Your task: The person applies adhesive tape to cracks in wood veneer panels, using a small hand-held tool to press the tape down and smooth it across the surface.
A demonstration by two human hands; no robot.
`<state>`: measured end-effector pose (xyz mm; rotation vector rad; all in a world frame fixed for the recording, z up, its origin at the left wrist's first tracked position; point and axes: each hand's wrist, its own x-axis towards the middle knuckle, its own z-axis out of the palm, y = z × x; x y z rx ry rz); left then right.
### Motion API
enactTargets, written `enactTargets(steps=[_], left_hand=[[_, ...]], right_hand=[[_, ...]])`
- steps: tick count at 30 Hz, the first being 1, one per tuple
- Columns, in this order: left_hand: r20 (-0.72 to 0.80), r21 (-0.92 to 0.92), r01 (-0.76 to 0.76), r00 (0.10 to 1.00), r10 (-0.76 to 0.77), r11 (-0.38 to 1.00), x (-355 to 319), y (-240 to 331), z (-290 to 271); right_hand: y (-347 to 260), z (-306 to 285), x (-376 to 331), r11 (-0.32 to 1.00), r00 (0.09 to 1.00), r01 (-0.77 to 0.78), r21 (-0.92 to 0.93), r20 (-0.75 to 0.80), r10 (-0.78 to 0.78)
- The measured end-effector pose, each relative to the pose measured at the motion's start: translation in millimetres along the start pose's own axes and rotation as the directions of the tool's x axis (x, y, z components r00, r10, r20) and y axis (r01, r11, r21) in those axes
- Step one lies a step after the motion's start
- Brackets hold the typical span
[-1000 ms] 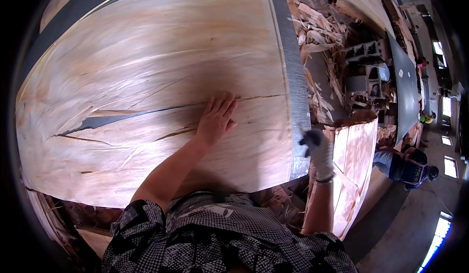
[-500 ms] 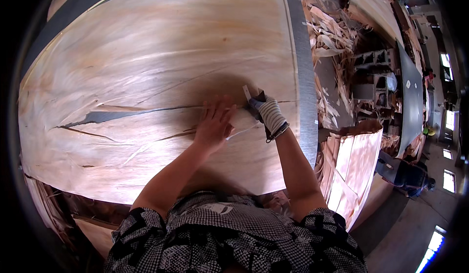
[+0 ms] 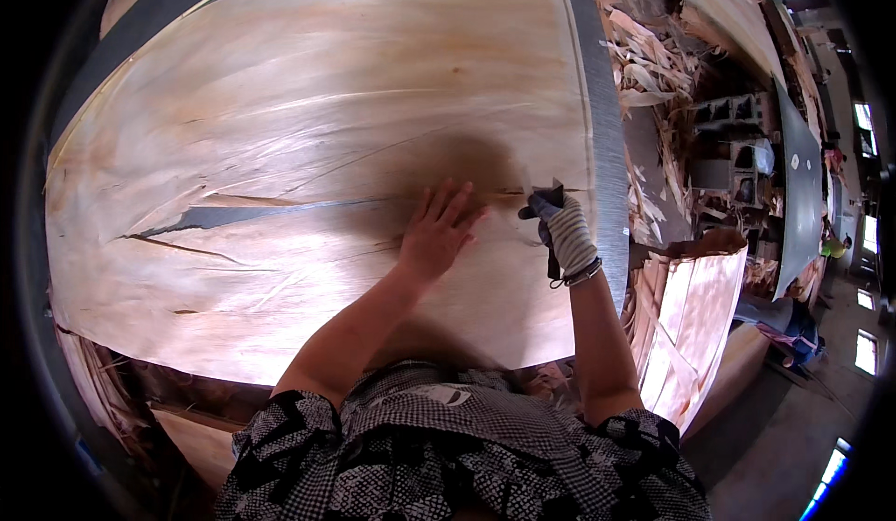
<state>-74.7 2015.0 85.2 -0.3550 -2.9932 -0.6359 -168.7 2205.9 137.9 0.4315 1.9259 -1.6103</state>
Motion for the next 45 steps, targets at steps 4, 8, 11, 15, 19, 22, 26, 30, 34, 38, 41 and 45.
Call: enactTargets(steps=[4, 8, 11, 15, 19, 22, 26, 30, 34, 38, 41, 45], left_hand=[[-0.009, -0.034, 0.004, 1.000, -0.005, 0.999, 1.3, 0.5, 1.2], [0.066, 0.008, 0.022, 0.998, -0.023, 1.000, -1.2, -5.1, 1.2], [-0.070, -0.094, 0.014, 0.997, -0.020, 0.995, -1.2, -4.7, 3.1], [-0.018, -0.044, -0.042, 0.999, 0.041, 0.998, 0.1, -5.5, 4.8], [-0.029, -0.132, -0.026, 0.999, 0.022, 0.991, -3.9, -11.4, 8.5], [-0.063, -0.248, 0.004, 0.998, -0.020, 0.969, -1.8, -8.7, 6.3], [0.075, -0.148, 0.092, 0.994, -0.082, 0.985, 13.4, 15.9, -10.4], [0.048, 0.001, 0.147, 0.988, -0.147, 0.989, 10.8, 12.4, 2.7], [0.073, -0.013, -0.004, 0.997, 0.005, 1.000, 18.3, 17.4, 8.4], [0.028, -0.126, -0.122, 0.992, 0.127, 0.984, 14.2, 19.8, 13.8], [0.084, -0.208, -0.116, 0.987, 0.135, 0.971, 9.4, 15.5, 6.8], [0.055, -0.220, -0.113, 0.990, 0.128, 0.969, 8.9, 19.2, 10.0]], right_hand=[[-19.7, 19.6, -8.1, 0.989, 0.995, 0.075, -0.129, 0.069, -0.067], [-36.2, 57.0, -14.2, 0.953, 0.964, 0.124, -0.277, 0.261, -0.049], [-28.0, 67.6, -12.1, 0.936, 0.950, 0.148, -0.319, 0.310, -0.044], [8.7, 54.2, 18.0, 0.928, 0.995, 0.035, -0.371, 0.096, 0.001], [22.5, 46.3, 30.5, 0.902, 0.999, -0.008, -0.433, 0.028, 0.022], [31.8, 43.8, 35.8, 0.907, 1.000, 0.006, -0.420, 0.012, -0.001], [43.1, 31.5, 44.7, 0.862, 1.000, -0.024, -0.506, -0.012, 0.021], [20.8, 35.3, 14.1, 0.672, 0.999, -0.047, -0.739, -0.042, 0.024], [33.9, 20.6, 12.7, 0.709, 0.997, -0.060, -0.702, -0.072, 0.014], [42.0, 21.8, 4.9, 0.629, 0.987, -0.031, -0.777, -0.123, -0.104], [42.9, 24.8, -12.4, 0.741, 0.999, -0.046, -0.670, -0.034, 0.031], [49.1, -18.1, -0.6, 0.290, 0.935, 0.097, -0.952, -0.013, -0.356]])
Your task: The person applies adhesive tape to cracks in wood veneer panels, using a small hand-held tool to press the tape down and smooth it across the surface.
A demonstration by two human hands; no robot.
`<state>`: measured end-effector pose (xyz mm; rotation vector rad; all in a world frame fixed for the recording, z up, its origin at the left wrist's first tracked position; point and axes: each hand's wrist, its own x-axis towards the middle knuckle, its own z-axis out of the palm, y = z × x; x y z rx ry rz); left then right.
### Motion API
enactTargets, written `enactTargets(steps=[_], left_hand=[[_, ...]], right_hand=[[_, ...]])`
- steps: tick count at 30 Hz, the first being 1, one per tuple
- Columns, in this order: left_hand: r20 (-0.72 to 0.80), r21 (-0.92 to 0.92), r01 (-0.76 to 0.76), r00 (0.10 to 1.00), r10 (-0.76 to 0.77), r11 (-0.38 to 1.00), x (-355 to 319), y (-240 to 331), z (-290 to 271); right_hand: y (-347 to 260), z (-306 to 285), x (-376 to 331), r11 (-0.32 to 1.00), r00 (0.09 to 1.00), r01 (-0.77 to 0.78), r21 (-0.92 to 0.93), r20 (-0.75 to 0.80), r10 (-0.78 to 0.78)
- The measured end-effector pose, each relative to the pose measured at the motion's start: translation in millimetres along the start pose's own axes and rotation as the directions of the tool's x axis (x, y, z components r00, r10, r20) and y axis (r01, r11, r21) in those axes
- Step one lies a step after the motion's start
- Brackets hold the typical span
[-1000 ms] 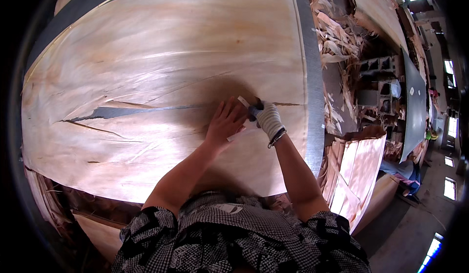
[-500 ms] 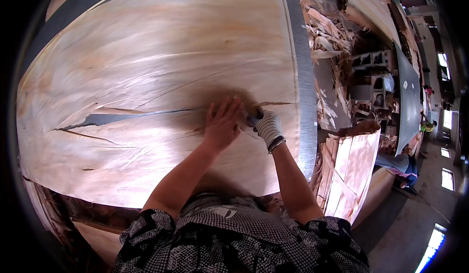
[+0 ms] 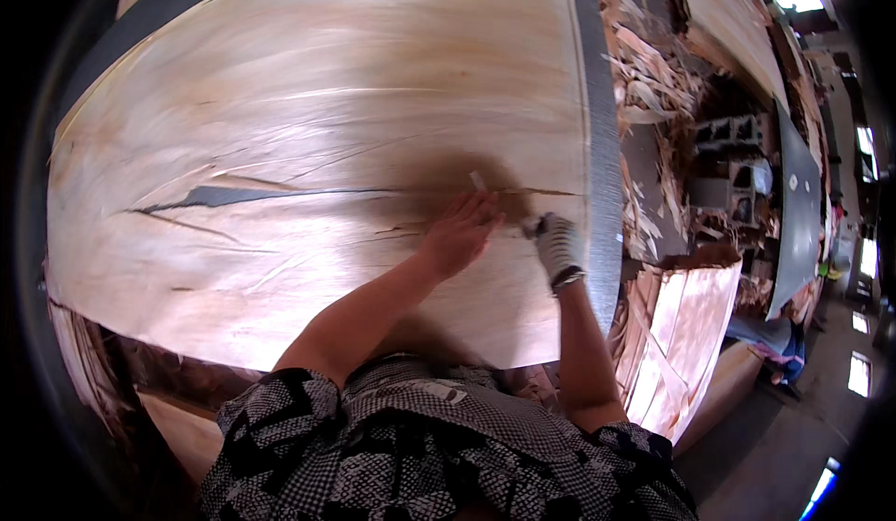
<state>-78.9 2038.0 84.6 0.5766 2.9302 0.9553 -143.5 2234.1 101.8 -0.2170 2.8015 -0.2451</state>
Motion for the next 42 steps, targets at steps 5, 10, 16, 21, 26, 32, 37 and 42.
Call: enactTargets(steps=[5, 10, 16, 21, 26, 32, 37, 42], left_hand=[[-0.117, 0.122, 0.214, 0.973, -0.200, 0.969, -58.4, -5.5, -21.3], [-0.118, 0.239, 0.680, 0.729, -0.674, 0.694, -210.6, 1.2, -59.2], [-0.151, 0.302, 0.631, 0.772, -0.618, 0.715, -232.7, -8.9, -54.0], [-0.210, 0.241, 0.649, 0.761, -0.614, 0.722, -232.4, -8.8, -58.1], [-0.238, 0.080, 0.502, 0.848, -0.473, 0.861, -184.4, -10.9, -62.8], [-0.190, 0.153, 0.243, 0.958, -0.213, 0.958, -115.4, -27.9, -47.2], [-0.134, 0.140, 0.240, 0.966, -0.221, 0.961, -112.6, -30.9, -42.6], [-0.161, 0.149, 0.246, 0.962, -0.222, 0.958, -113.4, -33.2, -41.4]], right_hand=[[9.2, -19.2, -26.1, 0.701, 0.967, -0.254, 0.667, 0.187, 0.172], [13.0, -0.7, -88.1, 0.520, 0.900, -0.429, 0.739, 0.398, 0.176], [-58.8, -5.9, -84.4, 0.615, 0.907, -0.362, 0.700, 0.417, 0.059], [-89.5, 6.8, -67.1, 0.550, 0.921, -0.295, 0.781, 0.387, -0.055], [-100.7, 51.4, -49.4, 0.415, 0.938, -0.270, 0.869, 0.335, -0.091], [-123.4, 41.4, -43.6, 0.361, 0.942, -0.316, 0.877, 0.335, 0.011], [-119.9, 23.2, -34.2, 0.428, 0.946, -0.302, 0.852, 0.324, 0.024], [-150.8, 12.9, -31.4, 0.399, 0.942, -0.265, 0.878, 0.324, -0.089]])
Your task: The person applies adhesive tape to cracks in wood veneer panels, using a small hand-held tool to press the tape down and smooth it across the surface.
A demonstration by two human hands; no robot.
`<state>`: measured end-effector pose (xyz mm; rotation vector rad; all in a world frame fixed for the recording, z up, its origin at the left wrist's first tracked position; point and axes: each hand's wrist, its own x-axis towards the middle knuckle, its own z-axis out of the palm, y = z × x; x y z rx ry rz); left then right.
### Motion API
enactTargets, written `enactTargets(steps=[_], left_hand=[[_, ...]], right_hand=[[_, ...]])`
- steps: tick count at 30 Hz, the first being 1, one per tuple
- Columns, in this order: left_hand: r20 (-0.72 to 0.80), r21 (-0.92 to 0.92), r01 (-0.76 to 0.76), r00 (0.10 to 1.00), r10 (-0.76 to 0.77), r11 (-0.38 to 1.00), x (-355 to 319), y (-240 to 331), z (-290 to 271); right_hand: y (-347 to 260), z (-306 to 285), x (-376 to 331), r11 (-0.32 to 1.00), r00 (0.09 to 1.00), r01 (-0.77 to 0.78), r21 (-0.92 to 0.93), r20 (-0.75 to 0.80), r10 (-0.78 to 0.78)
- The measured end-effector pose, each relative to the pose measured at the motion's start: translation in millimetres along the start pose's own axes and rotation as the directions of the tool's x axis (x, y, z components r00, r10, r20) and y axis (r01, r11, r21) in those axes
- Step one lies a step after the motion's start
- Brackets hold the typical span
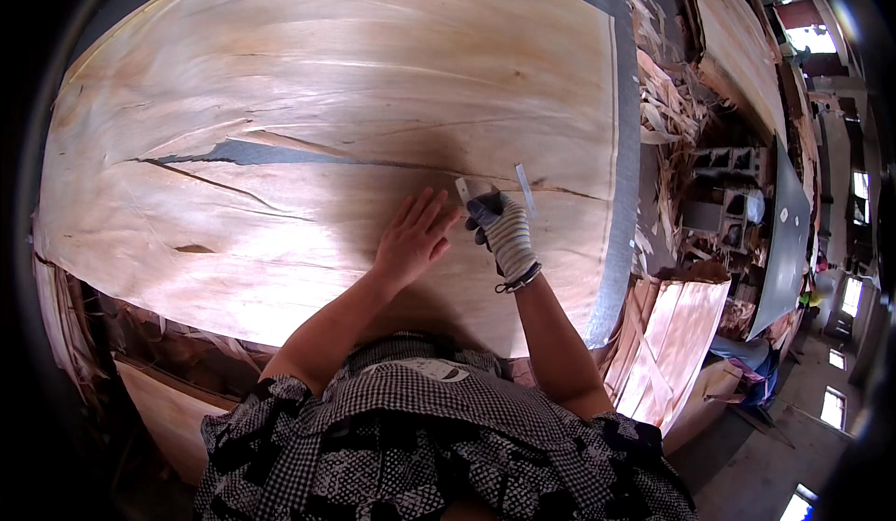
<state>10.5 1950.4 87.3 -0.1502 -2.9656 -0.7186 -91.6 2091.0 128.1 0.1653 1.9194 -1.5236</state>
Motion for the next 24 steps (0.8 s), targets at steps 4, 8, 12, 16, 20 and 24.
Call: enactTargets(steps=[4, 8, 12, 16, 20, 24], left_hand=[[-0.022, -0.001, -0.018, 1.000, 0.018, 1.000, 1.7, 0.0, -1.2], [-0.049, -0.164, 0.063, 0.996, -0.071, 0.984, -0.9, -0.4, 0.6], [-0.029, -0.002, 0.030, 0.999, -0.030, 1.000, 9.0, 14.8, -2.9], [0.022, 0.018, 0.052, 0.998, -0.052, 0.998, 11.0, 18.1, -3.4], [0.065, 0.139, -0.083, 0.995, 0.074, 0.987, 7.4, 19.3, 21.0], [0.115, -0.033, -0.134, 0.984, 0.137, 0.990, 4.8, 18.5, 10.3]], right_hand=[[23.7, -1.6, 18.9, 0.980, 0.989, -0.151, -0.126, -0.016, 0.150], [28.0, -0.9, 18.9, 0.974, 0.988, -0.151, -0.169, 0.002, 0.153], [37.9, -4.7, 20.4, 0.850, 0.993, -0.061, -0.524, -0.121, -0.004], [33.1, -3.4, -7.1, 0.718, 0.969, -0.134, -0.683, -0.243, -0.050], [44.5, -10.1, -3.8, 0.685, 0.967, -0.071, -0.725, -0.218, -0.130], [40.6, -9.5, -24.6, 0.559, 0.987, -0.047, -0.828, -0.124, -0.100]])
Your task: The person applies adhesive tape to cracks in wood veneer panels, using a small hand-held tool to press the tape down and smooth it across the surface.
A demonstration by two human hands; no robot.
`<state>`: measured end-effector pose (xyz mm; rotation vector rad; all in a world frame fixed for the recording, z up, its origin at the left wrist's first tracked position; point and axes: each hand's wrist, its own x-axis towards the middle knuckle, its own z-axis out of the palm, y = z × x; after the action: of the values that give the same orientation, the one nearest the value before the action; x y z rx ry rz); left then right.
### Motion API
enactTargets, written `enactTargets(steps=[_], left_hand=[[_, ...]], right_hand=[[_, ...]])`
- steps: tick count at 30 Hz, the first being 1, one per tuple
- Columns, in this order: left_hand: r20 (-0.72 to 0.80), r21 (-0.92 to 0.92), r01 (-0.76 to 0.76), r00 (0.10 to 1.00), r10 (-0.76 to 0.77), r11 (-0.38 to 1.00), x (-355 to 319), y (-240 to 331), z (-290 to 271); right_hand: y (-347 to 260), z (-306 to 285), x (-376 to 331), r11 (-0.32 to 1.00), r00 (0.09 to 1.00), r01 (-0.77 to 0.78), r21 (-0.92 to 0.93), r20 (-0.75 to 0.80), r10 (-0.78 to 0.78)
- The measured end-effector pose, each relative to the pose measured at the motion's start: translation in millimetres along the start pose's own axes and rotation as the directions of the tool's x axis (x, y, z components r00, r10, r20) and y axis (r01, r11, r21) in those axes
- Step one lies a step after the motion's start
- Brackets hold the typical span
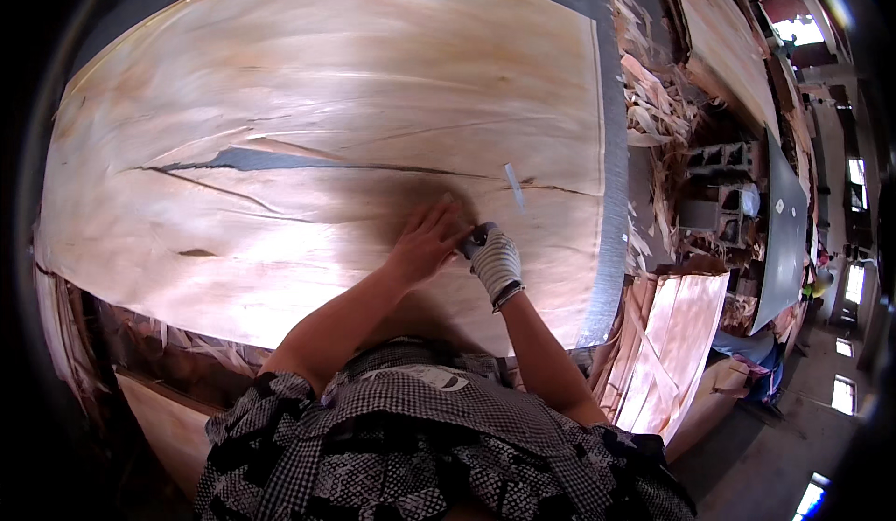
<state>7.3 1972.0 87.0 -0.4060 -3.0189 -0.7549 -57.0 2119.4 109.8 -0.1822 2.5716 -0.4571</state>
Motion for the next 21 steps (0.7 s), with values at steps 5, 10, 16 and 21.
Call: enactTargets(steps=[5, 10, 16, 21], left_hand=[[0.007, -0.008, 0.060, 0.998, -0.060, 0.998, 7.1, 9.3, 0.2], [-0.430, -0.233, 0.369, 0.791, -0.436, 0.900, -85.4, -55.1, -22.4], [-0.290, 0.115, 0.920, 0.393, -0.873, 0.376, -271.5, -69.2, -50.1], [-0.329, 0.098, 0.876, 0.476, -0.815, 0.472, -279.0, -78.4, -45.0]], right_hand=[[31.9, -35.7, 14.4, 0.980, 0.971, 0.119, -0.158, -0.188, -0.148], [62.1, -39.9, -27.2, 0.819, 0.998, -0.022, 0.573, 0.056, -0.012], [76.9, 26.4, -95.5, 0.821, 0.802, -0.315, 0.476, 0.597, -0.038], [63.6, 74.5, -123.4, 0.937, 0.756, -0.097, 0.335, 0.638, -0.149]])
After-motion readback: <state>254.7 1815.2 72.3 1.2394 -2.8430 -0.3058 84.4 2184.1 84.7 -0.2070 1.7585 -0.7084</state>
